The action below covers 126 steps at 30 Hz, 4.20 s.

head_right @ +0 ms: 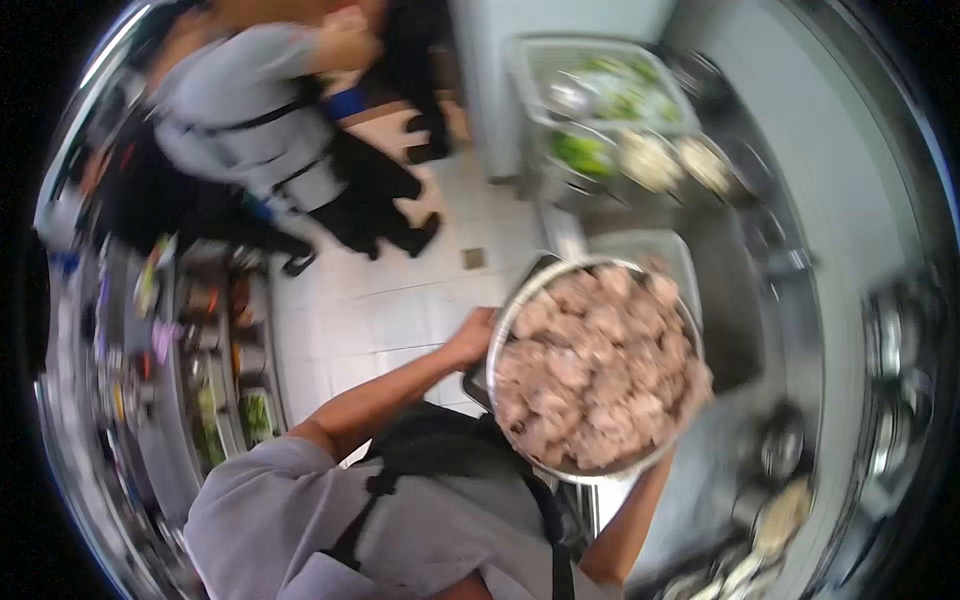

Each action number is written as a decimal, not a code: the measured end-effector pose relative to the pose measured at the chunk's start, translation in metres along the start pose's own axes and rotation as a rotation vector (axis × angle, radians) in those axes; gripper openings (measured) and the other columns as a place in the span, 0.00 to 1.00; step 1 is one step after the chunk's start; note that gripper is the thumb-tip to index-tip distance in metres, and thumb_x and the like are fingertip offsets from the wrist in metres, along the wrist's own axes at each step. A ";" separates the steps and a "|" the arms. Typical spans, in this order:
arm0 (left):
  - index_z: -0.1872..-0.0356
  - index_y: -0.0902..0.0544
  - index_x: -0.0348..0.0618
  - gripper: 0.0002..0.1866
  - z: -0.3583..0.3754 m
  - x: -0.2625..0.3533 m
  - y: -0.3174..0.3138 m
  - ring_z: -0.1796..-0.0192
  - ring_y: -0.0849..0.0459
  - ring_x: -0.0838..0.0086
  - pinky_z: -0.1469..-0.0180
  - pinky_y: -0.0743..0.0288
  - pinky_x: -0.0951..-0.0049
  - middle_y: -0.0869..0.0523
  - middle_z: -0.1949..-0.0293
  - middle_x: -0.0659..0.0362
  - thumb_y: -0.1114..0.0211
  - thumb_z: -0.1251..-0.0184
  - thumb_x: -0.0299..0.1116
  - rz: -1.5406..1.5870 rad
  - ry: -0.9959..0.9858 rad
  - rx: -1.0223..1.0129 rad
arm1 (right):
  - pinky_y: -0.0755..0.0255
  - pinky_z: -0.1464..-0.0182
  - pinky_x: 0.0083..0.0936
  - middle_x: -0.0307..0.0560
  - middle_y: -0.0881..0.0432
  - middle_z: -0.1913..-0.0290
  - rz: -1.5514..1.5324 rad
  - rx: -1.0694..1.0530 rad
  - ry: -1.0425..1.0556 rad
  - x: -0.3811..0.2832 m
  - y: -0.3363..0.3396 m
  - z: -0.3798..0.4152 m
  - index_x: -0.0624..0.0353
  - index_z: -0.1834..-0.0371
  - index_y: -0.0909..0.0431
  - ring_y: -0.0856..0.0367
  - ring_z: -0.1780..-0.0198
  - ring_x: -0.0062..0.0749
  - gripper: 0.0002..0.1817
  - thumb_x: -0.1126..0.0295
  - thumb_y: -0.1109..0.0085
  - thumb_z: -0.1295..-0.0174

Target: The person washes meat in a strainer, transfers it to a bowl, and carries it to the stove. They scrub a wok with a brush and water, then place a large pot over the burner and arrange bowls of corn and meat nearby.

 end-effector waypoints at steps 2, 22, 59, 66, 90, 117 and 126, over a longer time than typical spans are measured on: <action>0.52 0.14 0.29 0.19 0.025 -0.019 0.019 0.60 0.15 0.67 0.55 0.21 0.59 0.10 0.65 0.45 0.41 0.25 0.39 -0.002 0.075 0.017 | 0.24 0.34 0.35 0.50 0.19 0.37 0.050 -0.056 -0.029 -0.009 -0.018 0.006 0.60 0.30 0.29 0.19 0.38 0.39 0.29 0.49 0.55 0.21; 0.49 0.14 0.28 0.17 0.209 0.078 0.047 0.62 0.14 0.74 0.59 0.18 0.68 0.10 0.61 0.54 0.42 0.20 0.35 0.083 0.093 0.770 | 0.23 0.36 0.34 0.49 0.18 0.39 0.180 -0.845 -0.393 0.013 -0.261 -0.085 0.60 0.32 0.27 0.17 0.41 0.38 0.27 0.51 0.54 0.21; 0.49 0.15 0.35 0.14 0.097 -0.024 0.118 0.65 0.17 0.76 0.62 0.19 0.70 0.12 0.64 0.59 0.40 0.34 0.19 0.203 -0.084 0.691 | 0.23 0.35 0.40 0.48 0.21 0.35 0.080 -0.674 -0.364 0.099 -0.327 -0.152 0.56 0.28 0.30 0.19 0.38 0.44 0.26 0.57 0.50 0.24; 0.50 0.13 0.37 0.14 0.026 0.009 0.157 0.59 0.12 0.66 0.54 0.19 0.64 0.09 0.60 0.49 0.43 0.24 0.34 -0.214 -0.014 0.510 | 0.25 0.32 0.40 0.48 0.23 0.33 -0.094 -0.449 -0.246 0.108 -0.281 -0.150 0.56 0.27 0.30 0.21 0.35 0.45 0.26 0.57 0.50 0.24; 0.46 0.10 0.58 0.17 -0.066 0.067 0.202 0.44 0.12 0.50 0.43 0.22 0.51 0.10 0.48 0.47 0.37 0.31 0.46 -0.595 0.248 0.538 | 0.24 0.35 0.39 0.49 0.19 0.36 -0.058 -0.367 -0.235 0.079 -0.248 -0.117 0.58 0.29 0.28 0.18 0.39 0.47 0.27 0.59 0.44 0.28; 0.63 0.10 0.50 0.17 0.114 0.003 0.109 0.61 0.12 0.61 0.52 0.25 0.56 0.11 0.66 0.55 0.44 0.25 0.45 -0.150 0.249 1.046 | 0.23 0.37 0.39 0.49 0.17 0.39 0.936 -0.732 -0.351 -0.080 -0.149 -0.308 0.59 0.31 0.26 0.17 0.42 0.46 0.25 0.60 0.44 0.27; 0.62 0.10 0.48 0.17 0.065 0.071 0.172 0.61 0.12 0.61 0.53 0.24 0.56 0.11 0.65 0.54 0.44 0.25 0.45 -0.294 0.290 0.949 | 0.23 0.38 0.38 0.49 0.17 0.40 1.489 -1.062 -0.225 -0.175 0.025 -0.413 0.59 0.31 0.25 0.16 0.43 0.45 0.25 0.61 0.43 0.27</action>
Point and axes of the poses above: each hand's wrist, its own z-axis away from the middle knuckle, its own y-axis out of the back of the hand, x = y × z, the point moved 10 cm from there along -z, towards the middle knuckle
